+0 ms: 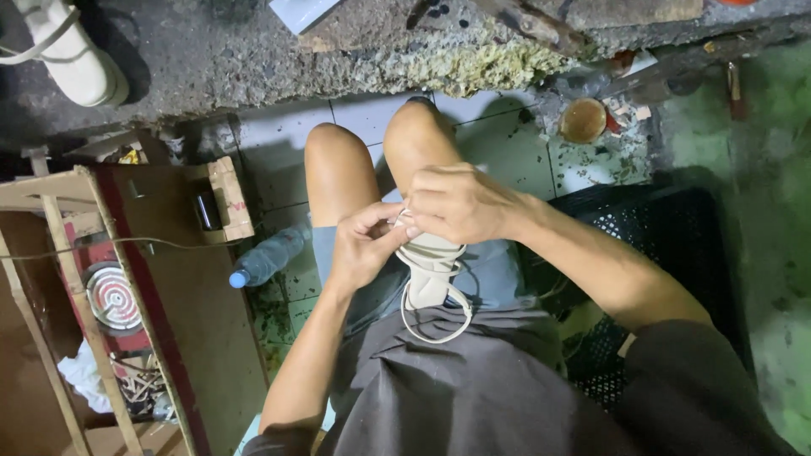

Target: Assembling the upper straps of a sandal by threading them through the sole and securing them.

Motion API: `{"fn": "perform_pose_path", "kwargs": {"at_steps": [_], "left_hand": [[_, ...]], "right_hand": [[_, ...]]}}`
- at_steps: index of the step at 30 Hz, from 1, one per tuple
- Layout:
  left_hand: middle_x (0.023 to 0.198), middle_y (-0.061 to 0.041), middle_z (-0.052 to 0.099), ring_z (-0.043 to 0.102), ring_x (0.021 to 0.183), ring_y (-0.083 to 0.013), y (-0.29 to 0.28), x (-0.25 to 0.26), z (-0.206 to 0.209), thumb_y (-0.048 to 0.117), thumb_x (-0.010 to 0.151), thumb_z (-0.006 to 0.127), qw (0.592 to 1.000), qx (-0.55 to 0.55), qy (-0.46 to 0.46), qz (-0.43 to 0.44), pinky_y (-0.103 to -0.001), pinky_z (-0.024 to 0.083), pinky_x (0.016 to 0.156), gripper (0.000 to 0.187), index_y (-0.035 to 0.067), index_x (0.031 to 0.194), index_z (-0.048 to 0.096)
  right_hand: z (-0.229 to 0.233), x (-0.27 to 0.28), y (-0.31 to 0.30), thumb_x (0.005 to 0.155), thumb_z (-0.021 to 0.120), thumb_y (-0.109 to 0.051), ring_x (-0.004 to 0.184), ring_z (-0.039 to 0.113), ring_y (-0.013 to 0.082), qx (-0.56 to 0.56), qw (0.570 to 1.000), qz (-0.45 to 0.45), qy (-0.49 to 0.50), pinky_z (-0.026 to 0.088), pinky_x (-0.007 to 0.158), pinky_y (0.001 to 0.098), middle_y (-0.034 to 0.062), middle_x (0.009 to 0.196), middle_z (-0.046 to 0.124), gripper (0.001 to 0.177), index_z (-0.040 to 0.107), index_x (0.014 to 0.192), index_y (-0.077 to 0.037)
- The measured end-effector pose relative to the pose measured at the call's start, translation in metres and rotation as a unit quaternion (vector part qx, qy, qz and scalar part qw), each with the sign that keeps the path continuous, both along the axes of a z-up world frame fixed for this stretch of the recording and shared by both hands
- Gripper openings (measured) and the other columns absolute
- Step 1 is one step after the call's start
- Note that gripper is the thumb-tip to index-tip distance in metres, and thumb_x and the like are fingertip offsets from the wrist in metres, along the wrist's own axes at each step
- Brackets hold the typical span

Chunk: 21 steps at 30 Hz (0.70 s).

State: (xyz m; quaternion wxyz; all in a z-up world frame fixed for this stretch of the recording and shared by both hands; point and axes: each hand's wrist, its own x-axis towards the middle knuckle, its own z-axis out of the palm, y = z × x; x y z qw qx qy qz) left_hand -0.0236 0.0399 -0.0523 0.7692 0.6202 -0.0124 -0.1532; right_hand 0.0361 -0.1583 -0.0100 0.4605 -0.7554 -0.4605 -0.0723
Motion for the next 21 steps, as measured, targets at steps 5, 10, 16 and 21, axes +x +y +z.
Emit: {"fn": "perform_pose_path", "kwargs": {"at_steps": [5,10,16,21], "left_hand": [[0.078,-0.009,0.065,0.064,0.078,-0.0106,0.004,-0.002,0.011,-0.007,0.078,0.082,0.998,0.033,-0.047,0.012,-0.028,0.062,0.065,0.025,-0.002,0.102,0.076],[0.080,-0.013,0.067,0.061,0.077,-0.0114,0.021,-0.006,0.007,-0.004,0.077,0.085,0.994,0.068,-0.081,0.028,-0.030,0.060,0.068,0.028,-0.002,0.104,0.076],[0.088,-0.018,0.069,0.061,0.085,-0.0154,0.022,-0.004,0.031,-0.002,0.084,0.079,0.977,0.100,-0.187,0.017,-0.038,0.057,0.071,0.027,-0.001,0.110,0.071],[0.093,-0.020,0.073,0.071,0.084,-0.0260,0.037,-0.010,0.015,-0.002,0.079,0.083,0.971,0.120,-0.204,0.042,-0.042,0.057,0.074,0.028,-0.004,0.105,0.073]], "right_hand": [[0.009,-0.008,0.006,0.091,0.072,-0.010,0.068,0.064,0.0253,0.074,0.990,-0.025,0.118,0.054,0.059,0.0343,0.0063,0.088,0.060,0.005,0.069,0.092,-0.007],[0.000,-0.026,0.016,0.084,0.085,-0.014,0.075,0.066,0.0241,0.126,0.973,-0.118,0.151,0.055,0.066,0.0328,0.0109,0.093,0.065,0.031,0.072,0.109,-0.002],[0.006,-0.034,0.031,0.090,0.075,-0.008,0.069,0.069,0.0266,0.120,0.978,-0.156,0.072,0.057,0.063,0.0350,0.0080,0.084,0.067,0.004,0.072,0.091,-0.005],[-0.004,-0.050,0.034,0.085,0.082,-0.011,0.079,0.073,0.0282,0.191,0.945,-0.192,0.184,0.058,0.070,0.0352,0.0136,0.095,0.072,0.023,0.073,0.103,0.000]]}}
